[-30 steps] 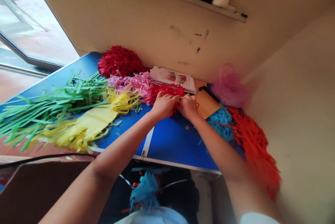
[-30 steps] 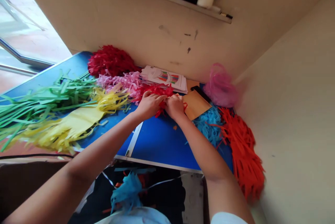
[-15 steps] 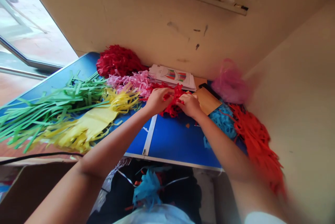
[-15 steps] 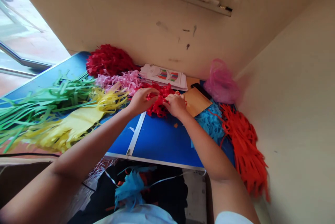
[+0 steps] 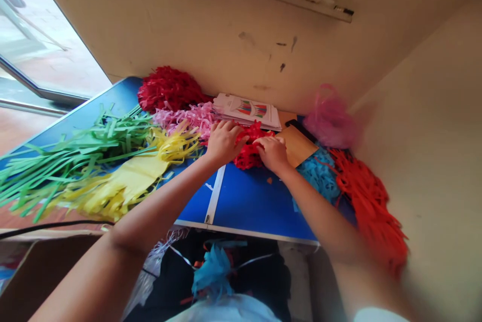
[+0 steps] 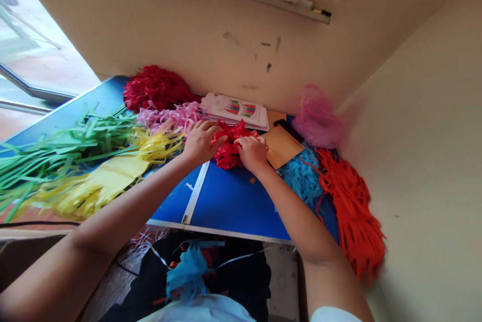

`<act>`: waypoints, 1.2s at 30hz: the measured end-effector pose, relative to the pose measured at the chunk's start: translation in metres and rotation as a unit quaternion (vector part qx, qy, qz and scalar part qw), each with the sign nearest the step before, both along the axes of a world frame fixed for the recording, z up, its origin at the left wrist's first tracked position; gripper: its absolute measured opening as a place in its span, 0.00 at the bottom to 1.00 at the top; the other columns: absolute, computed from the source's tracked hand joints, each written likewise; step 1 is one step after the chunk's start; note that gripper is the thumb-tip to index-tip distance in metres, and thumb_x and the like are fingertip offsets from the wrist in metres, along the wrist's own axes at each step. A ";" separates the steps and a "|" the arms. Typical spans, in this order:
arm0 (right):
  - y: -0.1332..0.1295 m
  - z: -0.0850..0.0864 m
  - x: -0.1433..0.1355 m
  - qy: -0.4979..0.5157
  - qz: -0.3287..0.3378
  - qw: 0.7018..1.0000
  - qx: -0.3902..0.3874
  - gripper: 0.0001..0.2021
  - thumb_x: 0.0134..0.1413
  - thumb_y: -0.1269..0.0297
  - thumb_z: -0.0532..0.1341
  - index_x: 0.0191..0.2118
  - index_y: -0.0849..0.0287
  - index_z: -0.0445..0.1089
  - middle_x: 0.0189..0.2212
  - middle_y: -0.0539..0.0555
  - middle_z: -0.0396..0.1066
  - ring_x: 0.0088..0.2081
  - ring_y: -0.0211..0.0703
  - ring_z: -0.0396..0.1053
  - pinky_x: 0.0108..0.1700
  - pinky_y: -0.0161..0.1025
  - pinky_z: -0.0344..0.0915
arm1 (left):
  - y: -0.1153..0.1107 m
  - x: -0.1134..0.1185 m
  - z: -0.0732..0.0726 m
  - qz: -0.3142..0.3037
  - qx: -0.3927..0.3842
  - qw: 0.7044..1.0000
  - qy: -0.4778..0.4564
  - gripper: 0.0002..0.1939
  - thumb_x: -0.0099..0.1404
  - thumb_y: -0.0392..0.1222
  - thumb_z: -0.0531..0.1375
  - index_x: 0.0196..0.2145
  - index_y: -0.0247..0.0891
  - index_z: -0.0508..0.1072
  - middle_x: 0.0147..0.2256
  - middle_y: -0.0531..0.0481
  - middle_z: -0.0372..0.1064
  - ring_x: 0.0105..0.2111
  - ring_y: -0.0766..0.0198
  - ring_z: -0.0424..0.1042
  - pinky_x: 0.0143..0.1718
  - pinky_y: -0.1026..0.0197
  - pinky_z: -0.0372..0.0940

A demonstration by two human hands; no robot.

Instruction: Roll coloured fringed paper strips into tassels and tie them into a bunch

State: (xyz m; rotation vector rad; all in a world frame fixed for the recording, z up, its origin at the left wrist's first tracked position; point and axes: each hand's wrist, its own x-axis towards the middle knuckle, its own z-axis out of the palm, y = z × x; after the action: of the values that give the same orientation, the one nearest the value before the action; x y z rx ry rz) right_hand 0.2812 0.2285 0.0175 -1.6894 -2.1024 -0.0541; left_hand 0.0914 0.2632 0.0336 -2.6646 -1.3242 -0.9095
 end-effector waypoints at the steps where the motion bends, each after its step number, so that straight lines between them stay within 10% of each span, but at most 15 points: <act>1: -0.001 -0.001 -0.002 -0.010 0.002 1.000 0.014 0.08 0.61 0.69 0.56 0.41 0.56 0.74 0.38 0.54 0.78 0.44 0.48 0.71 0.48 0.45 0.50 | 0.000 0.004 0.002 -0.031 -0.007 0.999 -0.003 0.17 0.66 0.46 0.55 0.48 0.38 0.74 0.45 0.42 0.74 0.47 0.51 0.69 0.50 0.51 0.57; 5: -0.005 0.000 -0.008 -0.038 -0.018 0.998 0.049 0.08 0.60 0.70 0.56 0.41 0.60 0.73 0.33 0.56 0.77 0.40 0.48 0.70 0.46 0.45 0.50 | 0.002 0.019 0.000 -0.099 -0.075 0.990 0.060 0.15 0.60 0.39 0.58 0.46 0.39 0.74 0.38 0.45 0.77 0.42 0.53 0.74 0.48 0.52 0.56; 12: -0.032 -0.010 -0.020 -0.103 0.104 0.985 0.096 0.11 0.65 0.63 0.54 0.44 0.61 0.72 0.46 0.60 0.75 0.48 0.50 0.67 0.52 0.46 0.51 | 0.023 0.023 -0.010 0.031 -0.106 0.994 0.014 0.11 0.62 0.41 0.55 0.34 0.38 0.78 0.39 0.41 0.77 0.44 0.49 0.74 0.46 0.50 0.58; 16: -0.030 -0.029 -0.037 -0.144 0.063 0.987 0.041 0.20 0.64 0.63 0.55 0.57 0.67 0.65 0.52 0.66 0.71 0.53 0.55 0.63 0.54 0.49 0.51 | 0.029 0.026 -0.004 0.075 -0.127 0.989 -0.028 0.12 0.61 0.38 0.56 0.38 0.41 0.78 0.39 0.46 0.79 0.42 0.52 0.76 0.45 0.53 0.61; 24: -0.009 -0.023 -0.072 -0.142 -0.019 0.990 0.016 0.14 0.65 0.60 0.54 0.49 0.62 0.69 0.46 0.66 0.72 0.49 0.57 0.65 0.50 0.52 0.54 | 0.028 0.019 0.031 0.122 -0.052 0.988 -0.075 0.12 0.61 0.37 0.54 0.41 0.40 0.74 0.35 0.46 0.79 0.39 0.55 0.76 0.54 0.51 0.58; 29: 0.005 -0.027 -0.071 -0.111 -0.037 0.993 -0.033 0.33 0.60 0.46 0.57 0.61 0.69 0.60 0.55 0.71 0.67 0.56 0.60 0.61 0.61 0.55 0.45 | 0.029 -0.002 0.050 0.112 0.043 0.986 -0.115 0.13 0.58 0.31 0.54 0.40 0.39 0.73 0.32 0.49 0.76 0.36 0.56 0.75 0.61 0.46 0.49; 36: 0.019 -0.027 -0.060 -0.117 -0.034 0.985 -0.120 0.29 0.61 0.46 0.56 0.59 0.61 0.65 0.57 0.66 0.68 0.60 0.60 0.60 0.62 0.57 0.45 | 0.017 -0.072 0.118 0.120 0.281 0.869 -0.390 0.11 0.64 0.34 0.50 0.44 0.40 0.65 0.45 0.48 0.73 0.48 0.60 0.73 0.51 0.47 0.65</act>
State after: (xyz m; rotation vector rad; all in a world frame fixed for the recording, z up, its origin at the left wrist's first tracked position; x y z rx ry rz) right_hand 0.2208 0.2475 -0.0094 -1.9808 -2.2965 -0.0220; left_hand 0.0190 0.2798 0.1513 -1.6764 -1.1551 -2.0597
